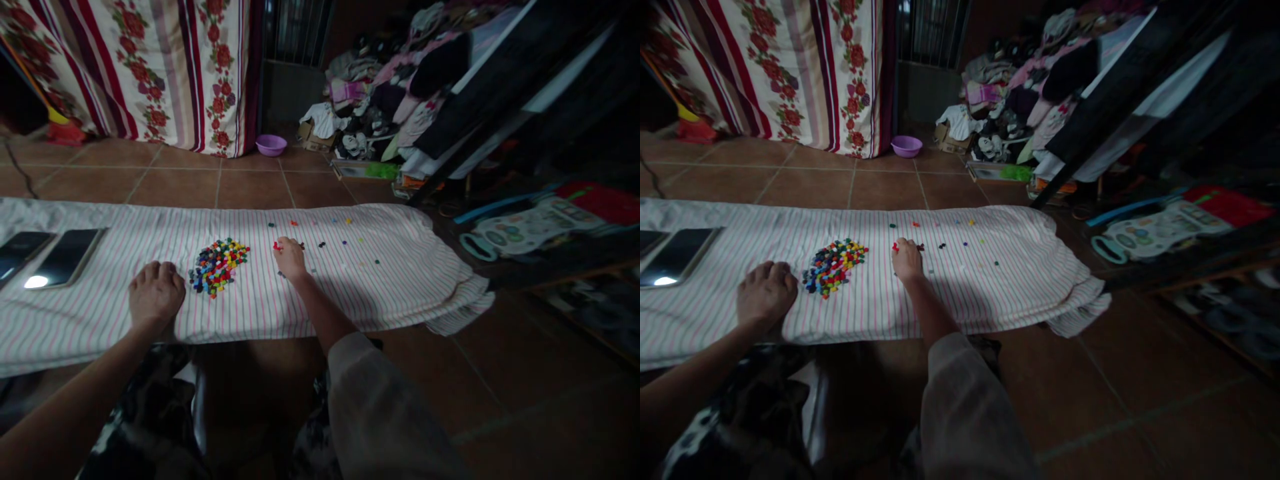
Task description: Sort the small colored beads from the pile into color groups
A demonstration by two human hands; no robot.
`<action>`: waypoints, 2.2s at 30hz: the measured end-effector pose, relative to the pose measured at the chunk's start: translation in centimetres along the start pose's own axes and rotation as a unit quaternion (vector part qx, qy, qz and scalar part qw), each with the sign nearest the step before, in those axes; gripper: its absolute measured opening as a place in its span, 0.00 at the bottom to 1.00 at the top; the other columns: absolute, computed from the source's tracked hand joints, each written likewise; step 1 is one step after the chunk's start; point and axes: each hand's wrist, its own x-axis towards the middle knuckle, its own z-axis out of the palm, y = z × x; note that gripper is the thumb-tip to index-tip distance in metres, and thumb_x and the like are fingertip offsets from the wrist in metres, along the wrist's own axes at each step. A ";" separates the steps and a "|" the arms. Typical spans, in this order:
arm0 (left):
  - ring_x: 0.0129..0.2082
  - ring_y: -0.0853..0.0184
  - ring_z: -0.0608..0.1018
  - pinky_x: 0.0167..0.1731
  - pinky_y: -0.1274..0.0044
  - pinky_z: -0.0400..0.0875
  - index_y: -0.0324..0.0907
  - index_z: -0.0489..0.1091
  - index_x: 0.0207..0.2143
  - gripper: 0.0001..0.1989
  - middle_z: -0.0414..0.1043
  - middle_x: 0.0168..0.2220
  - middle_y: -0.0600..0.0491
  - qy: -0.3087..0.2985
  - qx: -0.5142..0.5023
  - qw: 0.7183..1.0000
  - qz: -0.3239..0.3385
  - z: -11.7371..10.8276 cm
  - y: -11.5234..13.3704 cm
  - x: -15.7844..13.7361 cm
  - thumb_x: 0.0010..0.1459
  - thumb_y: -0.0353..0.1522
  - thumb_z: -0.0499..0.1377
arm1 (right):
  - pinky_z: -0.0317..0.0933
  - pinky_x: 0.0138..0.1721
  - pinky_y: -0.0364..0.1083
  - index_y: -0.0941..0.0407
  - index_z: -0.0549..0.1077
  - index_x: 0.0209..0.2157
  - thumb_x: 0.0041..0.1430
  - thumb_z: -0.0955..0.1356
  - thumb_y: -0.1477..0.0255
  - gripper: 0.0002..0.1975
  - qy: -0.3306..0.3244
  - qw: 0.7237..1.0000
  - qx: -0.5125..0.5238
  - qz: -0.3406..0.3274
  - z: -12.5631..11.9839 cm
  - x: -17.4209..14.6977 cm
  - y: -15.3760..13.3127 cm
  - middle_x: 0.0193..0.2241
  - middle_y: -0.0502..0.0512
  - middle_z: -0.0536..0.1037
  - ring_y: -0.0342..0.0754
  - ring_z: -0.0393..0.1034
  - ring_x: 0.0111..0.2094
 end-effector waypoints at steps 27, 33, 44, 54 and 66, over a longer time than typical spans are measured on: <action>0.49 0.51 0.70 0.43 0.65 0.62 0.38 0.69 0.45 0.19 0.69 0.46 0.39 0.012 0.019 1.000 0.005 0.3 -0.1 -0.1 0.64 0.35 0.43 | 0.65 0.47 0.46 0.53 0.75 0.49 0.59 0.65 0.77 0.17 0.023 0.999 0.029 -0.030 0.7 -0.4 0.2 0.45 0.58 0.74 0.48 0.71 0.43; 0.49 0.51 0.70 0.44 0.64 0.62 0.38 0.70 0.44 0.18 0.69 0.45 0.38 0.021 0.006 1.000 0.002 0.5 -0.2 -0.1 0.64 0.34 0.43 | 0.65 0.48 0.47 0.56 0.74 0.51 0.59 0.64 0.76 0.18 0.037 0.998 0.034 -0.034 -0.1 -0.6 0.1 0.45 0.60 0.74 0.47 0.72 0.40; 0.51 0.52 0.68 0.46 0.65 0.59 0.40 0.68 0.47 0.18 0.67 0.47 0.40 0.003 0.005 1.000 -0.002 1.1 -0.7 0.1 0.64 0.34 0.43 | 0.66 0.49 0.46 0.55 0.74 0.49 0.63 0.62 0.73 0.16 0.029 0.982 0.142 -0.118 2.4 -4.4 -5.8 0.46 0.59 0.75 0.47 0.72 0.41; 0.53 0.50 0.66 0.49 0.62 0.58 0.39 0.68 0.48 0.18 0.66 0.49 0.38 0.019 -0.035 0.999 -0.009 1.6 -0.7 0.0 0.64 0.35 0.43 | 0.63 0.51 0.49 0.56 0.73 0.49 0.60 0.63 0.77 0.16 0.031 0.997 0.060 -0.031 4.3 -4.7 -7.1 0.44 0.61 0.73 0.52 0.69 0.47; 0.51 0.51 0.67 0.46 0.64 0.58 0.40 0.68 0.46 0.18 0.67 0.46 0.39 0.028 -0.015 0.999 -0.011 1.8 -0.7 0.1 0.64 0.35 0.43 | 0.62 0.46 0.45 0.57 0.73 0.42 0.62 0.64 0.75 0.09 0.039 0.997 0.036 -0.056 4.2 -5.0 -7.0 0.41 0.58 0.75 0.49 0.70 0.43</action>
